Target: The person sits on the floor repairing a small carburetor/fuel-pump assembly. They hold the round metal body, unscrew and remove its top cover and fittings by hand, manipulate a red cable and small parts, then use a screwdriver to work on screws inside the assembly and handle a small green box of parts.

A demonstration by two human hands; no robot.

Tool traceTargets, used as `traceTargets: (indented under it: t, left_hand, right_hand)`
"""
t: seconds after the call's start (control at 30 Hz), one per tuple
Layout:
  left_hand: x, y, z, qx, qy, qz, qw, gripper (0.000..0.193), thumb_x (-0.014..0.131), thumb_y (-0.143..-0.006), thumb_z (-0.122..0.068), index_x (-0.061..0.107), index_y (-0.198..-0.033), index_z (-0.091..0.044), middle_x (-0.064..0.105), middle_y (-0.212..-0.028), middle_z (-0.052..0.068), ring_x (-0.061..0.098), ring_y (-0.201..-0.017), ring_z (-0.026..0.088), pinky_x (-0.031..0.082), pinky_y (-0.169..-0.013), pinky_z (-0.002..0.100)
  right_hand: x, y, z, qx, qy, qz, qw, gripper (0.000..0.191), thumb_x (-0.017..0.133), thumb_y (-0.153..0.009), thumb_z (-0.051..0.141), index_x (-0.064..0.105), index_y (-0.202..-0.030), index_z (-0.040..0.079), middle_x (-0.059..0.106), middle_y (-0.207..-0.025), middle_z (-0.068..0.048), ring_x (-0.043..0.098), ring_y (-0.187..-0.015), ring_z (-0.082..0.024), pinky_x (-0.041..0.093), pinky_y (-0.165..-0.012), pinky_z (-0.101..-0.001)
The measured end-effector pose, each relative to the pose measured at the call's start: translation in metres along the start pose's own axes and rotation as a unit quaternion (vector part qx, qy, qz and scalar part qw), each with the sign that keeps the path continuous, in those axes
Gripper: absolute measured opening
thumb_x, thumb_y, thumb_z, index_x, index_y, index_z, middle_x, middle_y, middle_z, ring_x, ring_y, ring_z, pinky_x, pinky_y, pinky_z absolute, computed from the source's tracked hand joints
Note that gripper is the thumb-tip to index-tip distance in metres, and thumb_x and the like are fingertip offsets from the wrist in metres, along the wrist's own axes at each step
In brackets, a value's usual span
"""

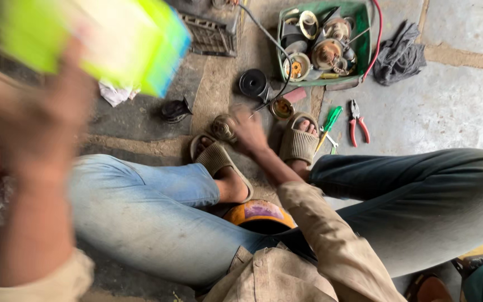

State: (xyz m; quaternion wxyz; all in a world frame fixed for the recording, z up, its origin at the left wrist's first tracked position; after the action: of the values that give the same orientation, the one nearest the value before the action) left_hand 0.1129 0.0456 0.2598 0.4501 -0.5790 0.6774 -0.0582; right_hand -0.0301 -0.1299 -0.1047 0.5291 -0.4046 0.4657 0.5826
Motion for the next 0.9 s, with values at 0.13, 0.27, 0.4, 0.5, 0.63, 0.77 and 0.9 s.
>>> traceTargets:
  t: [0.13, 0.27, 0.4, 0.5, 0.63, 0.77, 0.9]
  left_hand:
    - [0.040, 0.043, -0.007, 0.020, 0.087, 0.105, 0.991, 0.079, 0.081, -0.096, -0.037, 0.038, -0.153, -0.002, 0.052, -0.142, 0.017, 0.057, -0.127, 0.026, 0.051, -0.108, 0.041]
    - [0.061, 0.063, 0.001, -0.012, 0.096, 0.165, 0.982, 0.076, 0.083, -0.099, -0.036, 0.039, -0.151, -0.002, 0.056, -0.141, 0.016, 0.061, -0.128, 0.026, 0.053, -0.110, 0.039]
    - [0.066, 0.056, 0.005, 0.005, 0.035, 0.165, 0.986, 0.078, 0.084, -0.098, -0.037, 0.039, -0.151, -0.002, 0.056, -0.144, 0.018, 0.061, -0.135, 0.031, 0.052, -0.115, 0.039]
    - [0.067, 0.053, 0.005, -0.007, 0.035, 0.166, 0.986, 0.079, 0.084, -0.101, -0.039, 0.038, -0.153, -0.002, 0.055, -0.145, 0.017, 0.061, -0.136, 0.030, 0.051, -0.117, 0.038]
    - [0.071, 0.054, 0.009, -0.011, 0.038, 0.166, 0.985, 0.077, 0.084, -0.100, -0.039, 0.038, -0.151, -0.003, 0.056, -0.143, 0.016, 0.060, -0.134, 0.030, 0.051, -0.115, 0.039]
    - [0.078, 0.059, 0.016, -0.012, 0.019, 0.173, 0.985, 0.079, 0.085, -0.100, -0.041, 0.038, -0.153, -0.005, 0.057, -0.142, 0.016, 0.061, -0.133, 0.030, 0.052, -0.113, 0.040]
    - [0.084, 0.074, 0.026, -0.023, -0.012, 0.192, 0.981, 0.085, 0.084, -0.095, -0.043, 0.037, -0.155, -0.006, 0.058, -0.140, 0.017, 0.061, -0.130, 0.033, 0.052, -0.110, 0.046]
  right_hand:
    - [0.020, -0.007, 0.024, -0.104, 0.142, 0.000, 0.984, 0.082, 0.071, -0.087, 0.034, 0.029, -0.158, 0.042, 0.019, -0.165, -0.016, 0.025, -0.150, -0.045, 0.029, -0.114, -0.0716]
    - [0.028, 0.001, 0.005, -0.095, 0.042, 0.108, 0.989, 0.075, 0.067, -0.093, 0.038, 0.032, -0.159, 0.041, 0.021, -0.166, -0.015, 0.027, -0.150, -0.045, 0.026, -0.116, -0.0718]
    - [0.015, -0.014, -0.013, -0.094, 0.090, 0.097, 0.987, 0.080, 0.067, -0.091, 0.038, 0.029, -0.162, 0.039, 0.016, -0.168, -0.021, 0.030, -0.146, -0.046, 0.027, -0.115, -0.0708]
    - [0.008, -0.026, -0.031, -0.059, 0.143, 0.080, 0.985, 0.084, 0.068, -0.089, 0.037, 0.027, -0.161, 0.038, 0.013, -0.168, -0.022, 0.029, -0.146, -0.047, 0.029, -0.112, -0.0703]
    - [0.002, -0.044, -0.057, 0.008, 0.189, 0.066, 0.980, 0.092, 0.072, -0.087, 0.036, 0.022, -0.165, 0.036, 0.014, -0.167, -0.022, 0.025, -0.148, -0.044, 0.031, -0.108, -0.0698]
    - [-0.010, -0.047, -0.066, 0.081, 0.081, -0.010, 0.993, 0.095, 0.077, -0.090, 0.041, 0.022, -0.166, 0.037, 0.017, -0.169, -0.019, 0.025, -0.150, -0.041, 0.029, -0.111, -0.0704]
    - [-0.013, -0.032, -0.054, 0.107, 0.041, -0.012, 0.993, 0.102, 0.082, -0.080, 0.044, 0.022, -0.161, 0.033, 0.017, -0.167, -0.018, 0.024, -0.151, -0.040, 0.026, -0.112, -0.0704]
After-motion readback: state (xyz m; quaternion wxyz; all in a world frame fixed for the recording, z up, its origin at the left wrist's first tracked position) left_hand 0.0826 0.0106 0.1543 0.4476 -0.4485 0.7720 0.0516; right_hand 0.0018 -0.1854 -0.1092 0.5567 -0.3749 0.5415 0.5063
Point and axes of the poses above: each hand's wrist, its own y-axis away from the middle knuckle, its own x-axis out of the palm, z = x × y, the point moved 3 cm from there along -y, towards the middle knuckle
